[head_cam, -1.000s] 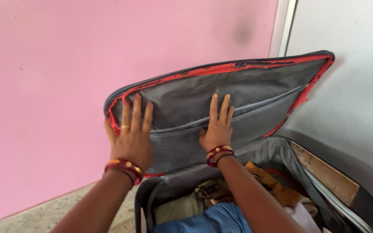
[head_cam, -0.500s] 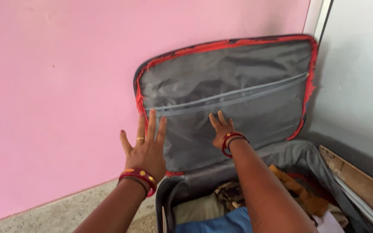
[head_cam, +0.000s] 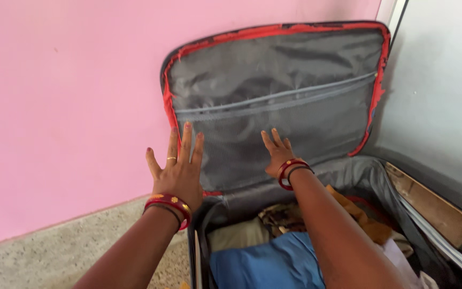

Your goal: The person unzips a suitcase and removes folded clothes one by one, placing them on a mat on the floor. The items removed include various shirts, pants, and jeans.

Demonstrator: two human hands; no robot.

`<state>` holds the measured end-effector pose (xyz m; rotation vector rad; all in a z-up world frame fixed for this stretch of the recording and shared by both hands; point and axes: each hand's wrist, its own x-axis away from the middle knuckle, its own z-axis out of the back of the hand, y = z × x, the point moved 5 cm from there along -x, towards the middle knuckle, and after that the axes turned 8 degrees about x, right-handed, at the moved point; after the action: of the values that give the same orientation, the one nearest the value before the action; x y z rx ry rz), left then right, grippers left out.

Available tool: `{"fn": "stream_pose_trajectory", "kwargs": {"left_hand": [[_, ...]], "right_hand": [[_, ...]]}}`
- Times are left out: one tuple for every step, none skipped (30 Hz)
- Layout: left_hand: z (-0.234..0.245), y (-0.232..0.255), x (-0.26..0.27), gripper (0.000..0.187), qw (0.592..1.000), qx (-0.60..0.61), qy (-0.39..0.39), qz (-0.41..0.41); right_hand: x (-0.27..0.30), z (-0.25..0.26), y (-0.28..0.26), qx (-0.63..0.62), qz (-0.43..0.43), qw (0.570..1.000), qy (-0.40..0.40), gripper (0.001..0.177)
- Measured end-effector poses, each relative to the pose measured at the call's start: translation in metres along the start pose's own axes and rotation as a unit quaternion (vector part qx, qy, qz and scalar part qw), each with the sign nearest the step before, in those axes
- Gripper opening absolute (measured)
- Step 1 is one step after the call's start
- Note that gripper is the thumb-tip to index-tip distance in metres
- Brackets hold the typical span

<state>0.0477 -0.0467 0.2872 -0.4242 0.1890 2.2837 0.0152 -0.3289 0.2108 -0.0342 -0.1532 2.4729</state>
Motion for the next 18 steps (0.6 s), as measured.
{"fn": "stream_pose_trajectory", "kwargs": {"left_hand": [[-0.004,0.001,0.003,0.097,1.000,0.010,-0.006,0.004],[-0.009,0.002,0.007,0.097,1.000,0.020,-0.012,0.009],[-0.015,0.006,0.011,0.096,1.000,0.013,-0.008,0.006],[-0.021,0.010,0.014,0.095,1.000,0.007,-0.005,0.004],[-0.027,0.013,0.020,0.094,1.000,-0.001,-0.002,0.001],[-0.036,0.016,0.026,0.094,1.000,0.006,-0.021,0.004],[-0.046,0.021,0.033,0.094,0.999,0.014,-0.041,0.007],[-0.055,0.026,0.040,0.095,0.998,0.022,-0.060,0.010],[-0.063,0.033,0.046,0.095,0.997,0.022,-0.067,0.008],[-0.071,0.041,0.051,0.095,0.997,0.022,-0.073,0.006],[-0.078,0.046,0.056,0.095,0.996,0.020,-0.082,0.004],[-0.085,0.052,0.060,0.095,0.996,0.026,-0.087,0.003],[-0.091,0.058,0.064,0.095,0.995,0.031,-0.092,0.001],[-0.098,0.064,0.068,0.096,0.995,0.035,-0.097,0.000],[-0.105,0.071,0.073,0.094,0.994,0.038,-0.098,-0.004],[-0.112,0.077,0.079,0.092,0.994,0.042,-0.098,-0.008],[-0.119,0.084,0.085,0.090,0.994,0.046,-0.100,-0.012],[-0.127,0.090,0.094,0.090,0.993,0.060,-0.106,-0.005]], "right_hand": [[0.003,-0.006,0.000,-0.013,0.032,0.999,0.024,0.115],[0.008,-0.013,0.000,-0.025,0.063,0.997,0.047,0.115],[0.015,-0.020,0.000,-0.039,0.095,0.992,0.071,0.117],[0.024,-0.031,0.004,-0.033,0.099,0.992,0.076,0.117],[0.036,-0.044,0.007,-0.030,0.102,0.991,0.081,0.116],[0.049,-0.057,0.008,-0.027,0.105,0.990,0.086,0.116],[0.063,-0.069,0.010,-0.029,0.112,0.990,0.086,0.116],[0.078,-0.080,0.011,-0.032,0.118,0.989,0.086,0.116],[0.092,-0.087,0.015,-0.032,0.125,0.988,0.088,0.115],[0.106,-0.093,0.020,-0.018,0.125,0.989,0.077,0.114],[0.120,-0.100,0.024,-0.006,0.127,0.990,0.063,0.113],[0.131,-0.104,0.027,0.005,0.128,0.990,0.050,0.112],[0.141,-0.108,0.030,0.007,0.127,0.991,0.041,0.111],[0.151,-0.111,0.033,0.008,0.126,0.991,0.033,0.111],[0.161,-0.115,0.037,0.010,0.124,0.992,0.023,0.111],[0.170,-0.117,0.040,0.015,0.124,0.992,0.023,0.110],[0.178,-0.120,0.044,0.020,0.124,0.992,0.021,0.109],[0.187,-0.124,0.047,0.025,0.124,0.992,0.019,0.108]]}}
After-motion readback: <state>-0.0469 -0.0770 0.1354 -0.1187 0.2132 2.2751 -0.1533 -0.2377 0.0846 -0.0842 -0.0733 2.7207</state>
